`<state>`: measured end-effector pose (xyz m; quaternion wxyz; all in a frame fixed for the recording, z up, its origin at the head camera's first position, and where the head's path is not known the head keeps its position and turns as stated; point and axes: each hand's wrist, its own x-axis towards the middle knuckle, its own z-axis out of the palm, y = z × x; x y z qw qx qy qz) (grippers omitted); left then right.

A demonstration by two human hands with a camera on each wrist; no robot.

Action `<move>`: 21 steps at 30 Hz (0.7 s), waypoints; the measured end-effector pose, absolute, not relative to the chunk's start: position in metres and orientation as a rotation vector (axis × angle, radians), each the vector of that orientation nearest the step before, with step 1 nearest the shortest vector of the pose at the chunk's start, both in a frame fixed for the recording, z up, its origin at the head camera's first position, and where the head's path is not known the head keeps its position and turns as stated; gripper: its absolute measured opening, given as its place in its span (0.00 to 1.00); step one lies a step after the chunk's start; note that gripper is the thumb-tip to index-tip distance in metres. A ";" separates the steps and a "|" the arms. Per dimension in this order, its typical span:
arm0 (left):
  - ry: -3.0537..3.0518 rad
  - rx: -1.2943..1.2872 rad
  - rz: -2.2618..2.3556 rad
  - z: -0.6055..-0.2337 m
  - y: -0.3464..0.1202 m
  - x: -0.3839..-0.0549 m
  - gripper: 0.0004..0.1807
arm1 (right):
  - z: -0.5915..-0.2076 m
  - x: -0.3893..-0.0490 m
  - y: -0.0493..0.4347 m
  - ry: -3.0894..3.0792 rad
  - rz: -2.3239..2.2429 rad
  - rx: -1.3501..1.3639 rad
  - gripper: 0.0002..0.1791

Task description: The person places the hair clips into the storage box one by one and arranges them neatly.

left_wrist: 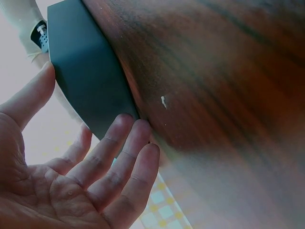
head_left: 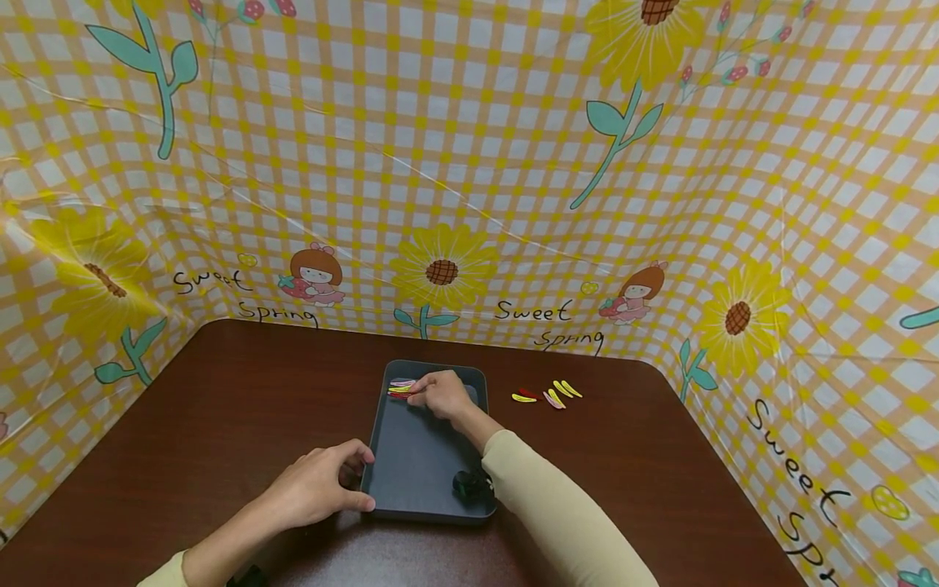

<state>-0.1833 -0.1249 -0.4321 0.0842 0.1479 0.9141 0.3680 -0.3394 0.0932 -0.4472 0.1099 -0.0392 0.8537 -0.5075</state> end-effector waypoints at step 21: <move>2.721 0.437 1.092 -0.431 -0.124 -0.183 0.29 | -0.457 -0.334 0.086 2.715 -1.345 -0.228 0.05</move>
